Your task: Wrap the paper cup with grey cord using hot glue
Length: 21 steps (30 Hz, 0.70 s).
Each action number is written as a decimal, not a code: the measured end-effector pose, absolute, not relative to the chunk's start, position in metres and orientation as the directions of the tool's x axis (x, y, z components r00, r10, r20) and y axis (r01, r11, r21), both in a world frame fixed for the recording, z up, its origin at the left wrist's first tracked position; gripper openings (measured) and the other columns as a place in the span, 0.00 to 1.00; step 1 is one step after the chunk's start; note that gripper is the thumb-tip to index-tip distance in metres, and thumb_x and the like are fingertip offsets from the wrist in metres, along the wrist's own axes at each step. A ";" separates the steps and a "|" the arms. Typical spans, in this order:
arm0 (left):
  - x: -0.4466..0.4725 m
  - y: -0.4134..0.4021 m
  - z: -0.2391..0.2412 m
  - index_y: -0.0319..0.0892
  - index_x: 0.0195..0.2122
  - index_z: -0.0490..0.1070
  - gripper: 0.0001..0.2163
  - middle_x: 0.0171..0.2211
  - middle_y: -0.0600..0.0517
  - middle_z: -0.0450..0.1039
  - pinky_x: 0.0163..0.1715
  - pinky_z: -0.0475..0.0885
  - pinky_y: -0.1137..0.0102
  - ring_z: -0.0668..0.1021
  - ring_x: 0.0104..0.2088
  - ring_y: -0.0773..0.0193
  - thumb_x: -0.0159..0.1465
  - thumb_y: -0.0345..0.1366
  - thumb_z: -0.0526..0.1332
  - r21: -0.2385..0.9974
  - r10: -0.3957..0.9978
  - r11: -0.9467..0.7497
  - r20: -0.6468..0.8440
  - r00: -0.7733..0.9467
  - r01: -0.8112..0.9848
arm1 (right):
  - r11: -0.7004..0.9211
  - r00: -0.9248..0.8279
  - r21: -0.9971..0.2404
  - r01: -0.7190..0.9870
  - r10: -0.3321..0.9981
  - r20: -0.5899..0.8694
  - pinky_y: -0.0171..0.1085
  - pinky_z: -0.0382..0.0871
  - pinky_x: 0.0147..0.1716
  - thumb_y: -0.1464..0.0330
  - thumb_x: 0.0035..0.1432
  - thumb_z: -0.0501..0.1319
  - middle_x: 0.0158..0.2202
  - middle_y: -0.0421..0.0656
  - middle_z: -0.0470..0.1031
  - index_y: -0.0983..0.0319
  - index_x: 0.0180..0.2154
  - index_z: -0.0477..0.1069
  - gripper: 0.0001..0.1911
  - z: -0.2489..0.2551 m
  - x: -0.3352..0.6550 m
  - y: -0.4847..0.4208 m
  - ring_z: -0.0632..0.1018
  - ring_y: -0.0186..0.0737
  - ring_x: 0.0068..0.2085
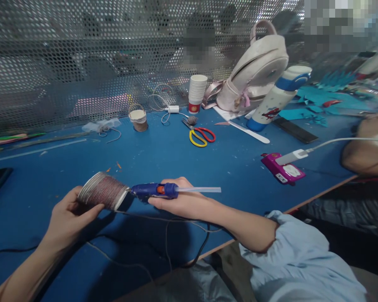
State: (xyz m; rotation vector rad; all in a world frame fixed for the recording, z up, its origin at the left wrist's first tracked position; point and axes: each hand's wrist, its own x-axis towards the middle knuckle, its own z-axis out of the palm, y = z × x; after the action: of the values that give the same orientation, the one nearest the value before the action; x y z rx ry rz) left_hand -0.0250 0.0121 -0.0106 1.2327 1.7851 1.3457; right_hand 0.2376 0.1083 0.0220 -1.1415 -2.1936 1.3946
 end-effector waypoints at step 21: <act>-0.022 0.020 -0.011 0.44 0.32 0.72 0.13 0.25 0.57 0.75 0.28 0.69 0.72 0.74 0.27 0.65 0.49 0.43 0.71 0.954 0.919 0.136 -0.020 -0.394 0.267 | 0.410 -0.491 -0.615 0.673 0.870 0.042 0.34 0.62 0.31 0.58 0.63 0.60 0.31 0.42 0.76 0.61 0.32 0.75 0.15 -0.019 0.227 0.160 0.74 0.38 0.32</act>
State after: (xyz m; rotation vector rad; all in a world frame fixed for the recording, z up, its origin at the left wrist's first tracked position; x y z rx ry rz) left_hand -0.0222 0.0204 -0.0111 1.1452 1.7657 1.2796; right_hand 0.2269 0.1601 -0.0192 -1.3291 -2.3145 0.7657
